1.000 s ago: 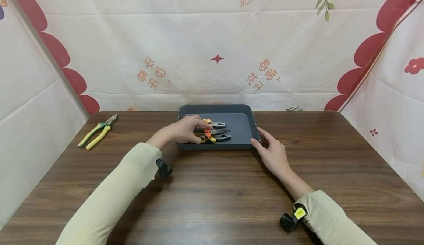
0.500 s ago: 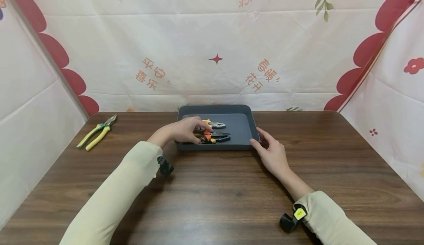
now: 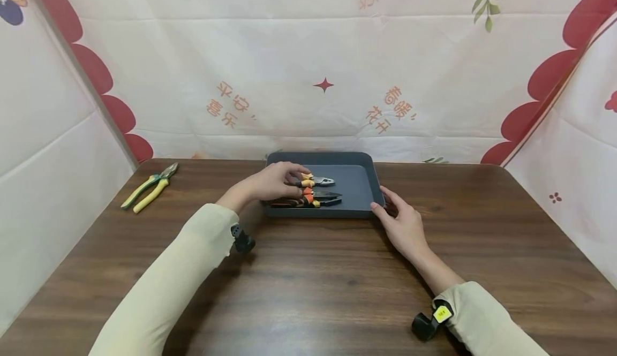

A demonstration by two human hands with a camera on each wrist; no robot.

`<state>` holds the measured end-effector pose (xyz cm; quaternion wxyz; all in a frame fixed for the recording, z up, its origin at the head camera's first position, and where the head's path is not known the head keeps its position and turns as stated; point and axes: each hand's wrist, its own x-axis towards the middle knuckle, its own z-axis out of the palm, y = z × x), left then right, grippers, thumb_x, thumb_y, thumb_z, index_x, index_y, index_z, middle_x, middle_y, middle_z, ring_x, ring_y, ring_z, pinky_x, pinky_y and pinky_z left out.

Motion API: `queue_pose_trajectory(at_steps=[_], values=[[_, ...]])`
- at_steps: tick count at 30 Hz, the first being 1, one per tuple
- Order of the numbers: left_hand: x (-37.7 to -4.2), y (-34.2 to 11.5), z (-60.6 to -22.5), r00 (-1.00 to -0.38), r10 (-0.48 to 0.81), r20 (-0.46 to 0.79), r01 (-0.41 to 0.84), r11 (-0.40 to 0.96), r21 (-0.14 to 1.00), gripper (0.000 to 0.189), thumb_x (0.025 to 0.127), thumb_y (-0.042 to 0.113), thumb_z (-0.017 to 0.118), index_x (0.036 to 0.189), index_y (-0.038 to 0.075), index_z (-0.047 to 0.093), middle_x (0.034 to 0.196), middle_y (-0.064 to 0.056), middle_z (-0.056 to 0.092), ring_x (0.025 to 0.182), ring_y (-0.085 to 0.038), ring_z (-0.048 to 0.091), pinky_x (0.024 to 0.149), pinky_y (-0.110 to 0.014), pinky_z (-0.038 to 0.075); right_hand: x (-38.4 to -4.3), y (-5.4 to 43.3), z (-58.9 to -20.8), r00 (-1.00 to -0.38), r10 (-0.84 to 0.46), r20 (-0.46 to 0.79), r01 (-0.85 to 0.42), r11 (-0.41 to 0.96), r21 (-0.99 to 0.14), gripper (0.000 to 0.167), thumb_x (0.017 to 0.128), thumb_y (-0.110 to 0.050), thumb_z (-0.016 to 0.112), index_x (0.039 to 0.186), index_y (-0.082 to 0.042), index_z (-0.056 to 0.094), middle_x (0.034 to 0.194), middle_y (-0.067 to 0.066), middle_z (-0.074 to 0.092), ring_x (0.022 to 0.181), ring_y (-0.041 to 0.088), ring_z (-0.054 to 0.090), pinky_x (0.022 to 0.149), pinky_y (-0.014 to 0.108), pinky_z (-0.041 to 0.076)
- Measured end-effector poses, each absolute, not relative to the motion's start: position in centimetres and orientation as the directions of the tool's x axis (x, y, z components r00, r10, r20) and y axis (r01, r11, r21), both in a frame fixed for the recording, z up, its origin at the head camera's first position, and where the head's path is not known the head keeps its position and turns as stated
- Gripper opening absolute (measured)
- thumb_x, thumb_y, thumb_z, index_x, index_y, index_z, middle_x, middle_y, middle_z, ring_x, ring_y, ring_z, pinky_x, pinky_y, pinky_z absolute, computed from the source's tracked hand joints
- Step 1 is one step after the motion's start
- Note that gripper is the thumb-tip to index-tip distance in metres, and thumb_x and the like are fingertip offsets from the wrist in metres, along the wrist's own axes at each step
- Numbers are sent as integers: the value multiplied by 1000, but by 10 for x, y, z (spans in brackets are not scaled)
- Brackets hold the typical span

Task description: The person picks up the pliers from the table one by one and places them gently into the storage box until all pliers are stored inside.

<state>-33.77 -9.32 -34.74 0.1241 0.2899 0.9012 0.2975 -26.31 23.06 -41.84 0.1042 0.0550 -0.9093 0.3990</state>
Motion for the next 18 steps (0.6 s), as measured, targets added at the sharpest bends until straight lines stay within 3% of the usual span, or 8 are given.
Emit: queue_pose_trajectory(at_steps=[5, 10, 18], values=[[-335, -102, -344, -873, 486, 31, 395, 669, 629, 47, 98, 18, 64, 144, 13, 56, 140, -15, 59, 124, -29, 61, 100, -48, 53, -262, 232, -418, -972, -19, 234, -184, 676, -713, 62, 101, -46, 56, 154, -16, 45, 140, 24, 60, 126, 40, 62, 101, 57, 50], [-333, -123, -340, -934, 340, 110, 329, 696, 638, 57, 96, 20, 64, 150, 13, 47, 139, -16, 60, 126, -33, 60, 103, -51, 51, -263, 232, -418, -970, -17, 242, -190, 676, -712, 61, 101, -46, 56, 154, -16, 45, 139, 24, 62, 125, 39, 62, 101, 57, 50], [-329, -161, -339, -978, 153, 138, 206, 759, 618, 61, 95, 21, 63, 152, 8, 44, 140, -22, 58, 129, -39, 58, 106, -54, 48, -263, 233, -418, -971, -16, 240, -188, 674, -714, 61, 101, -45, 57, 154, -15, 45, 138, 24, 62, 125, 39, 63, 101, 56, 50]])
